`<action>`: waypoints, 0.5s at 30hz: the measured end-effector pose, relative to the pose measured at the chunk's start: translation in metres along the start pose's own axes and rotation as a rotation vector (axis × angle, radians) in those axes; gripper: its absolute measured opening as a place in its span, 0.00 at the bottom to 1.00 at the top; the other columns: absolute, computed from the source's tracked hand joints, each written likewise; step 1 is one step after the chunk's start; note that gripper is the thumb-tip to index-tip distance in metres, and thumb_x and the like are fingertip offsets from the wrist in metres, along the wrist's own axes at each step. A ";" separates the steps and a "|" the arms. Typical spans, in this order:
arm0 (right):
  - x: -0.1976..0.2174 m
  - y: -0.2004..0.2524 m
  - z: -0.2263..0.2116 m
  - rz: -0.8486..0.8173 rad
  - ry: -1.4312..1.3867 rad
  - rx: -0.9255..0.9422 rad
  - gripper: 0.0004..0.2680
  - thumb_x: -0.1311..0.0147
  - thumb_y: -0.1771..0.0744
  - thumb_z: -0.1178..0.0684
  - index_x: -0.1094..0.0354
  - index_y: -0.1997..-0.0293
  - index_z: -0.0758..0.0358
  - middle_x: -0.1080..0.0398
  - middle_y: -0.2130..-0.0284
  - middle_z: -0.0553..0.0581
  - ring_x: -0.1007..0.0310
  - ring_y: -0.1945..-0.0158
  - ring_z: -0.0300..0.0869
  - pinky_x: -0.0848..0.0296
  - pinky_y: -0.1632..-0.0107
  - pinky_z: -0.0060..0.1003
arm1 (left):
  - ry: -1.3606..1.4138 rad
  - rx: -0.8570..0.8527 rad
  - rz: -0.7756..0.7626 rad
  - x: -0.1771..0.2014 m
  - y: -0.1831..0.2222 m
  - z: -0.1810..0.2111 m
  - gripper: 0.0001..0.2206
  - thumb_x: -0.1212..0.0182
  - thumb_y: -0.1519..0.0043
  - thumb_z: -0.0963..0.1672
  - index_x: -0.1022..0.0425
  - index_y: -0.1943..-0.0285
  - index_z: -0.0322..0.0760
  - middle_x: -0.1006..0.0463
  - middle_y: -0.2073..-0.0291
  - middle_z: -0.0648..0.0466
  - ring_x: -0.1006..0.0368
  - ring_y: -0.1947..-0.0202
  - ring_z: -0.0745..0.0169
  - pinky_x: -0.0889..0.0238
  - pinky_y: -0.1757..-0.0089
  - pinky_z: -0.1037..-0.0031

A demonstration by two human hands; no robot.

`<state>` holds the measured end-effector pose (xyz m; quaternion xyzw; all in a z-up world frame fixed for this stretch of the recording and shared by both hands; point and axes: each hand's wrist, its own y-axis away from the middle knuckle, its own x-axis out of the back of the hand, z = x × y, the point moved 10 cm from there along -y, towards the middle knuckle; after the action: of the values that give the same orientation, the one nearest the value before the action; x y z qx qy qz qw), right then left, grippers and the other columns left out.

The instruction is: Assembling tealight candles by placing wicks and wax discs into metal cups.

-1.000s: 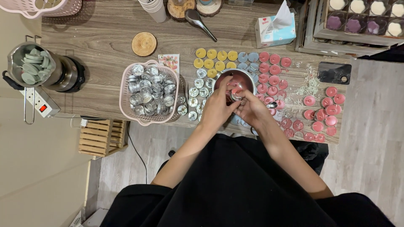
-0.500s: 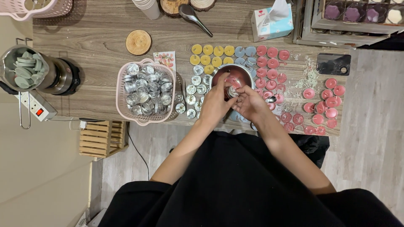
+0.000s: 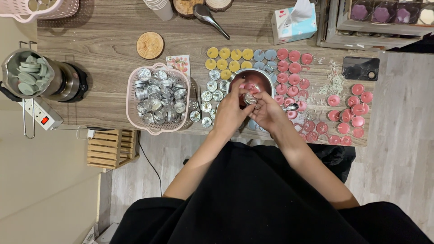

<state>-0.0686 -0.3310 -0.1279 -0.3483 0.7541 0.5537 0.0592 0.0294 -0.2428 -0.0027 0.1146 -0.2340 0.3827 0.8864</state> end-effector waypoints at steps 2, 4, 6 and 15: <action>0.009 -0.012 0.002 -0.053 -0.013 0.017 0.04 0.45 0.36 0.52 0.27 0.61 0.54 0.25 0.65 0.46 0.29 0.60 0.38 0.32 0.51 0.37 | 0.005 0.012 0.007 0.003 0.000 -0.001 0.37 0.25 0.49 0.42 0.43 0.30 0.38 0.18 0.49 0.46 0.23 0.48 0.42 0.30 0.51 0.61; 0.012 -0.019 0.003 -0.101 -0.028 0.034 0.04 0.45 0.36 0.54 0.28 0.61 0.55 0.26 0.66 0.47 0.29 0.60 0.39 0.31 0.51 0.39 | 0.013 0.022 0.010 0.003 0.001 -0.003 0.37 0.25 0.49 0.42 0.43 0.30 0.39 0.18 0.49 0.46 0.23 0.48 0.41 0.30 0.51 0.61; 0.021 -0.023 0.009 -0.038 -0.083 -0.034 0.02 0.46 0.36 0.55 0.29 0.64 0.57 0.28 0.68 0.50 0.31 0.61 0.42 0.30 0.49 0.39 | 0.022 0.000 0.016 0.000 0.002 -0.003 0.37 0.25 0.49 0.42 0.42 0.30 0.39 0.18 0.49 0.46 0.22 0.48 0.42 0.29 0.51 0.61; 0.020 -0.028 0.012 -0.162 -0.165 -0.065 0.04 0.47 0.37 0.57 0.30 0.63 0.62 0.28 0.67 0.53 0.29 0.61 0.44 0.26 0.47 0.44 | 0.010 -0.064 0.054 0.001 0.004 0.001 0.36 0.25 0.49 0.42 0.41 0.31 0.37 0.18 0.49 0.46 0.22 0.49 0.40 0.30 0.51 0.60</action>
<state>-0.0701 -0.3340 -0.1641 -0.3628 0.6978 0.5980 0.1543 0.0270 -0.2404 -0.0012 0.0782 -0.2446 0.3992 0.8802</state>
